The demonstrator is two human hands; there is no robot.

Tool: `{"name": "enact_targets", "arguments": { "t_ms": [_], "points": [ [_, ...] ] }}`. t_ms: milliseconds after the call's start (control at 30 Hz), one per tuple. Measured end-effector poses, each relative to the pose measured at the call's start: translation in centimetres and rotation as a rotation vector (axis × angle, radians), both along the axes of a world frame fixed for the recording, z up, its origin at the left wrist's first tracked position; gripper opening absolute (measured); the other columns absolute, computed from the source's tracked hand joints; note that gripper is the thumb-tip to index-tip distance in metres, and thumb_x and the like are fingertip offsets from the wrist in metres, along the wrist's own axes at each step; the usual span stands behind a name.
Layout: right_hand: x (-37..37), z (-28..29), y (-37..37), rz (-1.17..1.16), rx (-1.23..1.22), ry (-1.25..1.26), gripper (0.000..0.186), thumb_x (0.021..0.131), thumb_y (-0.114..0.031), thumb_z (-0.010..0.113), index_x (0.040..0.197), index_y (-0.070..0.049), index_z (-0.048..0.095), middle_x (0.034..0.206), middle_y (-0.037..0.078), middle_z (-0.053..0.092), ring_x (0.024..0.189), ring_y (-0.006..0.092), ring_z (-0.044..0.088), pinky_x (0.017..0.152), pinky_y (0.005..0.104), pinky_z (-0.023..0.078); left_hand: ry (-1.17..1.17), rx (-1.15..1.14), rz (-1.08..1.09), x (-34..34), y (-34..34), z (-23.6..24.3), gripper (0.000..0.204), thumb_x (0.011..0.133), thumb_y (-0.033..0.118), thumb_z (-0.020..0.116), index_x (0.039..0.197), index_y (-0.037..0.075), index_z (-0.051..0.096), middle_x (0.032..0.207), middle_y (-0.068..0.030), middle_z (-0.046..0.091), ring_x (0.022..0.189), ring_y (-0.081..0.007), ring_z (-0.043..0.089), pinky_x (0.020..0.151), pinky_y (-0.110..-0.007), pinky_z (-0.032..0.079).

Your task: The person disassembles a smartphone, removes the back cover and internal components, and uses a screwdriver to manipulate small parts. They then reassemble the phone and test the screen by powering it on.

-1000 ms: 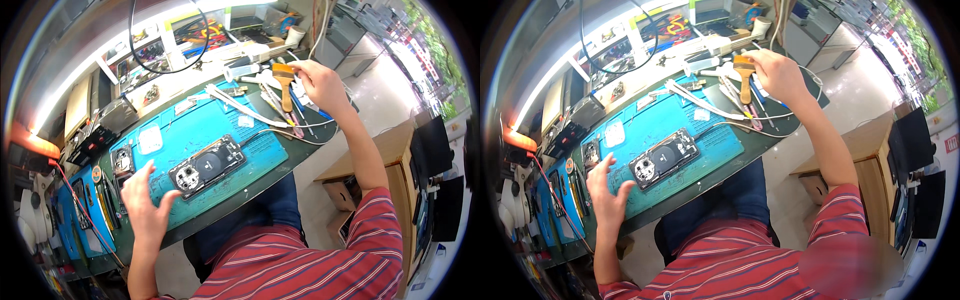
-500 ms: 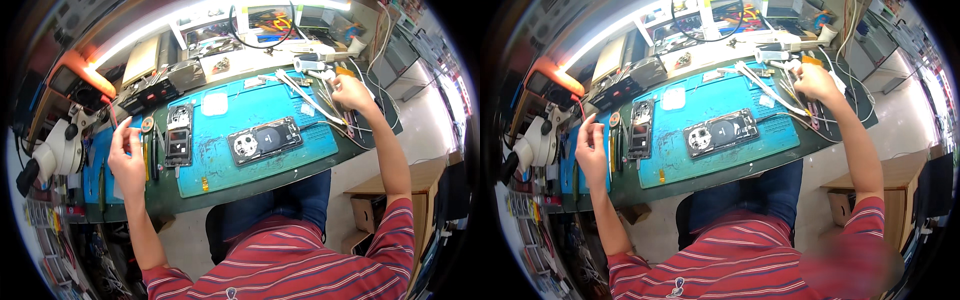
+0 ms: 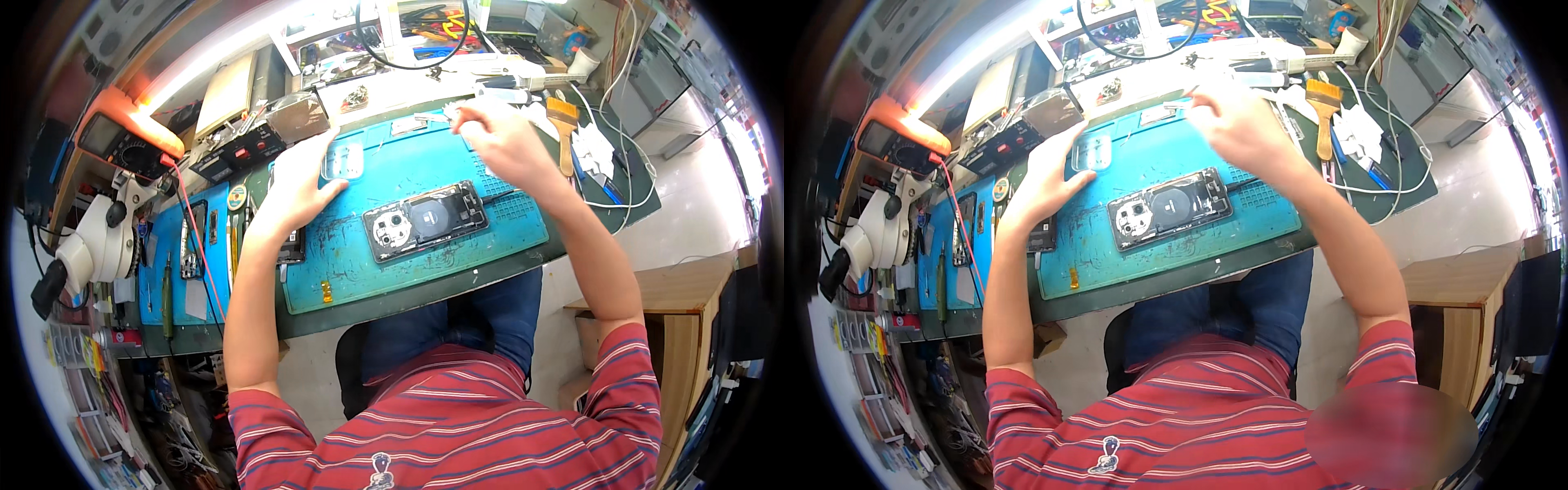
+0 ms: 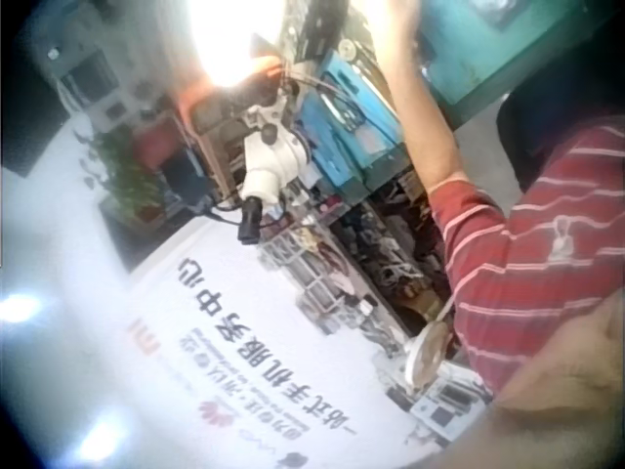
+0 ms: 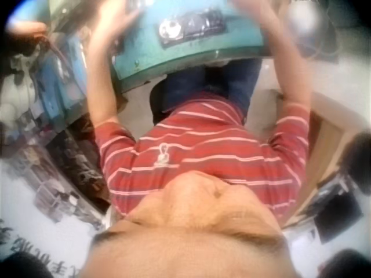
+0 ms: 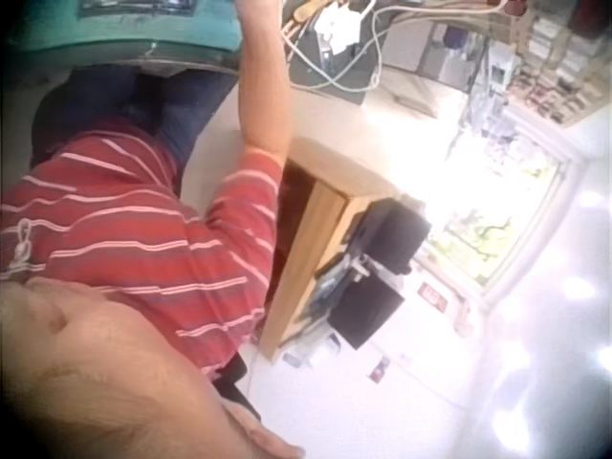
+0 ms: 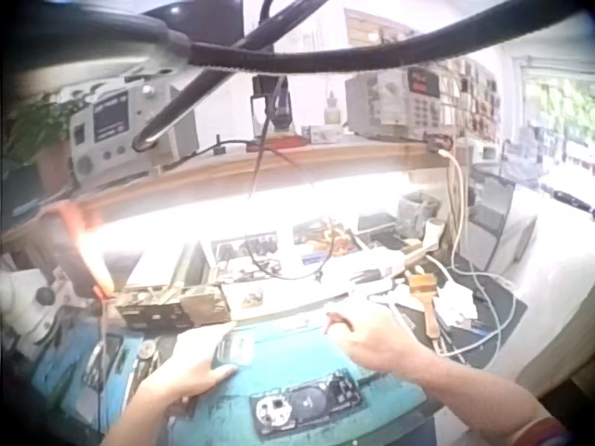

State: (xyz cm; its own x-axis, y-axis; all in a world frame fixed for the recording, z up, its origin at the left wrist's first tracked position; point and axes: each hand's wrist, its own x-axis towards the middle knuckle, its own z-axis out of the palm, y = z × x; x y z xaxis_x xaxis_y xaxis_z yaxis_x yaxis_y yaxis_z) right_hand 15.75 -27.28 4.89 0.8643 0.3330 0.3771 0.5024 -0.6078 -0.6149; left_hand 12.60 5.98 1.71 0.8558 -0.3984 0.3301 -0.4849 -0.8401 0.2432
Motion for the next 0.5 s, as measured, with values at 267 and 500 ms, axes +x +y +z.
{"name": "enact_targets", "arguments": {
  "t_ms": [267,500],
  "points": [
    [1.7,1.5,7.2,0.191,-0.046,0.525,0.047,0.100,-0.032,0.062,0.132,0.002,0.066,0.102,0.014,0.076,0.077,0.0174,0.071,0.081,0.0340,0.055,-0.031,-0.221,0.019,-0.8,-2.6,-0.5,0.089,0.077,0.019,0.090,0.154,0.007,0.046,0.141,-0.0158,0.060,0.130,-0.0330,0.056,0.114,-0.044,0.042],
    [2.7,-1.4,6.2,0.258,0.077,0.559,0.048,0.103,-0.030,0.059,0.137,0.004,0.061,0.111,0.011,0.077,0.075,0.0092,0.066,0.078,0.0278,0.054,-0.016,-0.285,-0.030,-0.6,-3.7,-1.6,0.089,0.080,0.023,0.089,0.155,0.006,0.044,0.148,-0.0182,0.056,0.139,-0.0333,0.051,0.118,-0.045,0.039]
  ]
}}
